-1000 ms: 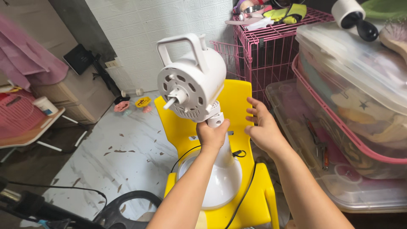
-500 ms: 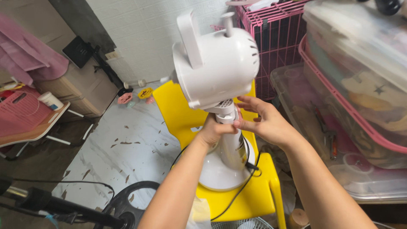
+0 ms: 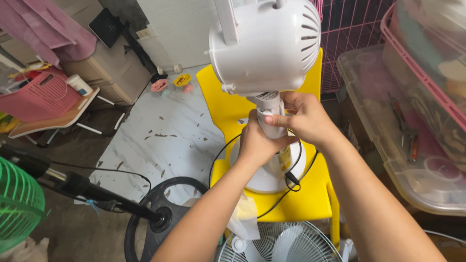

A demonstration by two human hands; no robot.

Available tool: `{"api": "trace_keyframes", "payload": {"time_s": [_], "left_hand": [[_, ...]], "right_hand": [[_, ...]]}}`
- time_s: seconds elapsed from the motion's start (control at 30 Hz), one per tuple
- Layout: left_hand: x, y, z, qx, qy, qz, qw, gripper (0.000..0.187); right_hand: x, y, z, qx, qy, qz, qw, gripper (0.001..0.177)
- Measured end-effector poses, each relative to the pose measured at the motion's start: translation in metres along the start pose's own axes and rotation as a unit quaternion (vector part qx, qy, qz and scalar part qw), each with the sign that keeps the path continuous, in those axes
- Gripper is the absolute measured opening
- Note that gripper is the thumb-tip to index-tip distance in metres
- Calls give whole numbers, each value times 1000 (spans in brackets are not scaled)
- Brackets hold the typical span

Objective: The person uses a multi-tool to pry and adjust the rear housing of a white electric fan placed on a yellow chair. They repeatedly insert the tool into seams and rotate the fan head to access different areas.

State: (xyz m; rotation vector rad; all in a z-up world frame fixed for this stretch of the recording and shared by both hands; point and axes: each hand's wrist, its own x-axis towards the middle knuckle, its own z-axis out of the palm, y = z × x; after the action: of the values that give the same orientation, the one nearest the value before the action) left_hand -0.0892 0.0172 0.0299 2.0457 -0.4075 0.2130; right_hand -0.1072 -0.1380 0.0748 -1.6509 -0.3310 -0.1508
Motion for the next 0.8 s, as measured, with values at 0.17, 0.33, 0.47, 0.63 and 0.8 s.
{"api": "trace_keyframes", "payload": {"time_s": [0.17, 0.33, 0.47, 0.63, 0.8], "left_hand": [[8, -6, -15, -134, -93, 76, 984, 90], [19, -30, -27, -166, -193, 72, 964, 75], [27, -31, -30, -148, -194, 90, 966, 81], [-6, -8, -22, 117, -34, -33, 992, 79], [-55, 33, -20, 357, -164, -131, 910, 51]], "right_hand": [[-8, -13, 18, -91, 85, -53, 991, 51], [-15, -25, 32, -191, 153, -34, 969, 55], [-6, -29, 45, -199, 171, -50, 964, 62], [-13, 2, 23, -219, 129, -62, 965, 81], [-49, 11, -26, -272, 101, -95, 952, 77]]}}
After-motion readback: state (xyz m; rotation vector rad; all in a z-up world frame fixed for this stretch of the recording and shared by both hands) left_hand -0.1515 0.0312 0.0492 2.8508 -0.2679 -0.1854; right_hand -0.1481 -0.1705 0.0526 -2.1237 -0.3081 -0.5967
